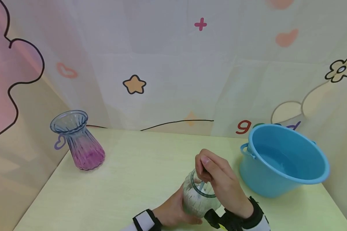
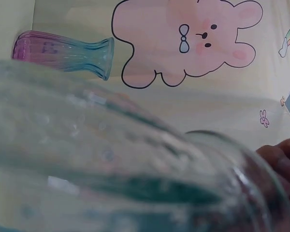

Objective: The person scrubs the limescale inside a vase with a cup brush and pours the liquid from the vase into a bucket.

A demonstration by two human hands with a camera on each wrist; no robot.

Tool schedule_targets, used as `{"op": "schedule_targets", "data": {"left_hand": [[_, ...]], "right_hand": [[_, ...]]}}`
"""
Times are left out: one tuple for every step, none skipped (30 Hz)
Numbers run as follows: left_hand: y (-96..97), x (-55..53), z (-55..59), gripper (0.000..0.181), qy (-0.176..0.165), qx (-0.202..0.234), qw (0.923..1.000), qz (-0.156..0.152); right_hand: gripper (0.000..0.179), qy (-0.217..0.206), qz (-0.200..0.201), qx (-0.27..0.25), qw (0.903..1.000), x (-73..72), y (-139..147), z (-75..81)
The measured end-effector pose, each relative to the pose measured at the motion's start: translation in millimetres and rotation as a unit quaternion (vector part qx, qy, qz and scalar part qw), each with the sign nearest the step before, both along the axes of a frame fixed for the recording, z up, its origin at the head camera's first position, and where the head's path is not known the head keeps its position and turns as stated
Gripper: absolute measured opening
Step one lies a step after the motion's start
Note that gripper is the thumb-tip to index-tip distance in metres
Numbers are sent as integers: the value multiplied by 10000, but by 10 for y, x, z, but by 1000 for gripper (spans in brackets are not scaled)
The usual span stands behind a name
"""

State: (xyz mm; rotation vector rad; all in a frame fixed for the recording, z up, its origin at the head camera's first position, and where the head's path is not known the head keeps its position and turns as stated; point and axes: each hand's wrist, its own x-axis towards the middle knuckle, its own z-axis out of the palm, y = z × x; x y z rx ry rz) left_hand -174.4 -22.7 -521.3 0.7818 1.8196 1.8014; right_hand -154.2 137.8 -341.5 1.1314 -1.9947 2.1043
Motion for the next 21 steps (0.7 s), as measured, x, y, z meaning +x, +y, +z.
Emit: {"op": "schedule_targets", "data": {"left_hand": [[2, -1, 3, 104, -1, -6, 10000, -3], [5, -4, 5, 105, 5, -8, 10000, -12], [9, -6, 8, 105, 15, -17, 10000, -22], [12, -9, 8, 105, 28, -31, 10000, -30], [15, -12, 11, 105, 41, -57, 10000, -38], [16, -11, 10, 105, 70, -78, 9999, -34], [16, -11, 9, 104, 94, -93, 9999, -33], [16, -9, 9, 103, 128, -104, 9999, -26], [17, -7, 6, 103, 162, -105, 9998, -21], [19, -4, 5, 103, 198, -97, 9998, -13], [20, 1, 4, 103, 216, -86, 9997, 1], [23, 4, 0, 103, 253, -47, 9997, 3], [25, 5, 0, 103, 266, -12, 9996, -3], [29, 7, -1, 105, 274, 6, 9996, 1], [31, 7, -3, 106, 274, 27, 9996, -2], [32, 8, -4, 107, 268, 39, 9996, -1], [31, 8, -6, 108, 272, 38, 9996, 2], [30, 6, -8, 110, 277, 62, 9996, -8], [27, 3, -8, 111, 267, 76, 9996, -10], [24, 1, -8, 112, 261, 92, 9996, -16], [21, -3, -7, 113, 262, 119, 9996, -37]], "right_hand": [[32, -14, 1, -23, 10000, -4, 4, -1], [32, -17, -34, -46, 10000, -7, 5, 0], [33, 7, -80, -98, 9999, -10, 8, 3], [35, 39, -131, -172, 9998, -9, 10, 8], [36, 78, -179, -269, 9994, -8, 12, 15], [37, 122, -203, -399, 9989, -9, 18, 13], [37, 195, -211, -549, 9981, -14, 24, 5], [37, 295, -193, -706, 9969, -21, 33, -6], [37, 406, -142, -892, 9951, -28, 42, -17], [36, 516, -48, -1084, 9928, -36, 53, -33], [36, 581, 46, -1258, 9903, -45, 67, -49], [35, 645, 146, -1430, 9875, -53, 82, -64], [35, 713, 239, -1588, 9844, -55, 95, -70], [35, 749, 307, -1722, 9817, -51, 107, -67], [35, 783, 376, -1857, 9788, -44, 118, -62], [35, 797, 444, -1969, 9762, -34, 128, -54], [35, 795, 489, -2070, 9739, -22, 138, -43], [35, 806, 516, -2158, 9717, -11, 145, -30], [34, 819, 544, -2241, 9696, -1, 152, -17], [34, 809, 581, -2326, 9675, 10, 160, -5], [34, 821, 637, -2414, 9648, 19, 167, 8]]}}
